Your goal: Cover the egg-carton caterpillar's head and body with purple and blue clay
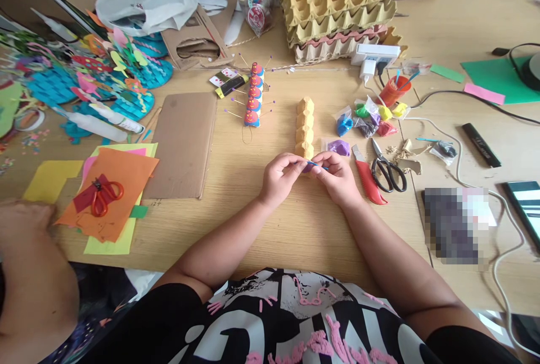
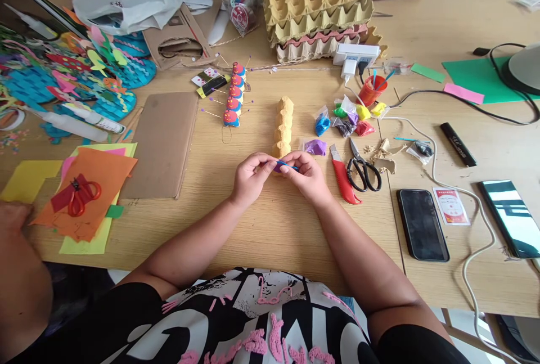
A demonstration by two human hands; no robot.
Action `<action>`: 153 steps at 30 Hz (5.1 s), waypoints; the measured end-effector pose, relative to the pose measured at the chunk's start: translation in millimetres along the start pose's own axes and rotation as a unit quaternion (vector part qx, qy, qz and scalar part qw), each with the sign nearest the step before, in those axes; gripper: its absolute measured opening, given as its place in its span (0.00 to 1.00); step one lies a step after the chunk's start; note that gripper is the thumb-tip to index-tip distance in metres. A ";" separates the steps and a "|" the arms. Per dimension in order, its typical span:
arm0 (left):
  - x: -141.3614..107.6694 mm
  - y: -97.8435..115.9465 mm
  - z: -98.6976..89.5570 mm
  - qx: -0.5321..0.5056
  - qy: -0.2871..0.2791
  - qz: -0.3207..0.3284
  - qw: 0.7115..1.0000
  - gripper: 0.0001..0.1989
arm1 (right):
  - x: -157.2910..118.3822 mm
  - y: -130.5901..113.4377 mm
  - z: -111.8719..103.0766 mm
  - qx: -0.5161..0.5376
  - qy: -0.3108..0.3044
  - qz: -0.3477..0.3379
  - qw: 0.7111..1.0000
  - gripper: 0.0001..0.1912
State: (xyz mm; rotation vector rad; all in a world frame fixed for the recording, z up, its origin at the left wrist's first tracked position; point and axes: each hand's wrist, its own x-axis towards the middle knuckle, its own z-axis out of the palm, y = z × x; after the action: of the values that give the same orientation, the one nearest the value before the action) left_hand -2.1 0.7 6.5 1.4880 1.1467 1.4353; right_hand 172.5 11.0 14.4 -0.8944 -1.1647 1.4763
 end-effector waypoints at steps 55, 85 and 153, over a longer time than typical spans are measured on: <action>-2.6 -1.5 5.1 -0.071 0.000 -0.072 0.995 0.15 | -0.9 -6.1 1.8 -0.063 0.063 0.000 0.996 0.26; 0.4 -9.7 6.7 -0.162 0.021 -0.097 0.982 0.23 | 3.4 -2.4 1.1 -0.026 0.057 0.009 0.998 0.23; -3.5 4.3 -0.1 -0.045 0.029 -0.073 0.996 0.08 | -4.3 2.0 -7.5 -0.215 0.012 -0.059 0.975 0.17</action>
State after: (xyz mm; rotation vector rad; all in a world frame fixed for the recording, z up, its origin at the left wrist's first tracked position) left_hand -1.6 -4.0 9.5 1.2815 1.1834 1.4185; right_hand 179.9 8.4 10.4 -1.1078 -1.5240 1.1307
